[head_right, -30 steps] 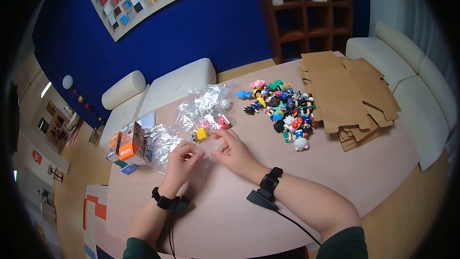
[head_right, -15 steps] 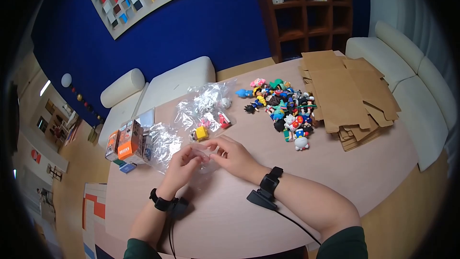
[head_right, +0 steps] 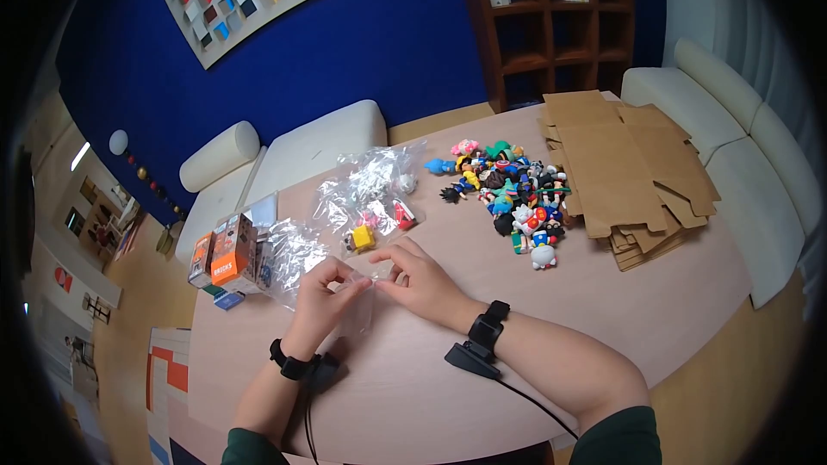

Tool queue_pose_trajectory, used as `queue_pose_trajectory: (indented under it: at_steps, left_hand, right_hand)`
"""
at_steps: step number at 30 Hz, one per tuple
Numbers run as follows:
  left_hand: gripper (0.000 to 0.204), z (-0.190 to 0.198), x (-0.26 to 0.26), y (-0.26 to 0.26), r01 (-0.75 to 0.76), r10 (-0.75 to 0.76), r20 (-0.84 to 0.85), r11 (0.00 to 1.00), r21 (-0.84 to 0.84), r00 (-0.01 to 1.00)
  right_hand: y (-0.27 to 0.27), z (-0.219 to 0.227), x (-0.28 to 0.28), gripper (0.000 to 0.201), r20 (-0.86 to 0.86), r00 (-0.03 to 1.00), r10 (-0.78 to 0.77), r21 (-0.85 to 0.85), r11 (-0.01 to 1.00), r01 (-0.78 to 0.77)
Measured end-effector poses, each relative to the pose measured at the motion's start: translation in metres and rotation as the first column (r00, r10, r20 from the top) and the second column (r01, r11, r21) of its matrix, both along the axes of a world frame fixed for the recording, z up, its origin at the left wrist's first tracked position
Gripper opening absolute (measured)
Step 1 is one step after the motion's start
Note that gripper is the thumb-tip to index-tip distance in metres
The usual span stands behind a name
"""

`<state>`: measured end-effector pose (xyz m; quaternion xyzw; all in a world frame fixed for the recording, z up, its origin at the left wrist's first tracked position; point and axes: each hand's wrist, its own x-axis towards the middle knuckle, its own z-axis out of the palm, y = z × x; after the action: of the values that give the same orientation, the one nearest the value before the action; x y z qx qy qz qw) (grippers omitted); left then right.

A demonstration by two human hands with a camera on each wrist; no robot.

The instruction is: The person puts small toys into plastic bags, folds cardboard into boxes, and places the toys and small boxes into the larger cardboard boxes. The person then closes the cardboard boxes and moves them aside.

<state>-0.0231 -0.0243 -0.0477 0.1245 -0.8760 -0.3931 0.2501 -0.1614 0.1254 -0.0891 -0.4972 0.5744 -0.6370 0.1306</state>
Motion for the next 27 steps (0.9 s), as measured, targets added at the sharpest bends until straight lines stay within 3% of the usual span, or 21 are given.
queue_pose_trajectory:
  at_steps: [4,6,7,9,13,16,22,25,27]
  left_hand:
    - [0.017,0.004,0.000,0.004,0.003,-0.003,-0.001,0.997,-0.072,1.000]
    - [0.014,0.007,0.000,0.005,-0.010,-0.002,-0.049,0.969,-0.248,0.999]
    - [0.014,0.008,0.000,0.005,-0.010,-0.002,-0.050,0.969,-0.248,0.999]
    - [0.017,0.009,0.001,0.006,-0.036,-0.015,-0.116,0.903,-0.427,0.993]
    - [0.020,0.014,0.003,0.010,-0.056,0.000,-0.133,0.907,-0.417,0.991]
    - [0.022,0.012,0.002,0.009,-0.065,0.011,-0.135,0.913,-0.402,0.991]
    - [0.026,0.008,0.001,0.008,-0.097,0.058,-0.120,0.934,-0.345,0.991]
    - [0.023,0.010,0.000,0.011,-0.116,0.107,-0.049,0.967,-0.227,0.993]
    - [0.020,0.009,-0.001,0.012,-0.066,0.041,-0.116,0.974,-0.217,0.992]
  right_hand:
    - [0.001,-0.005,-0.006,0.018,-0.097,0.995,0.005,0.038,0.999,-0.001]
    - [0.003,-0.001,-0.006,0.012,-0.114,0.993,0.018,0.070,0.998,-0.010]
    - [0.004,0.003,-0.002,0.012,-0.115,0.993,0.018,0.070,0.998,-0.010]
    - [0.003,0.010,0.005,0.012,-0.055,0.997,-0.051,-0.066,0.997,0.047]
    - [0.002,0.008,0.003,0.014,-0.115,0.991,-0.066,-0.105,0.993,0.054]
    - [0.004,0.007,0.002,0.014,-0.128,0.992,-0.010,-0.001,1.000,0.010]
    - [0.004,0.007,0.004,0.015,-0.172,0.974,-0.146,-0.182,0.977,0.115]
    - [0.004,0.004,0.004,0.011,-0.097,0.991,-0.092,-0.101,0.992,0.082]
    - [0.006,0.006,0.006,0.008,0.151,0.988,0.030,0.126,0.991,-0.050]
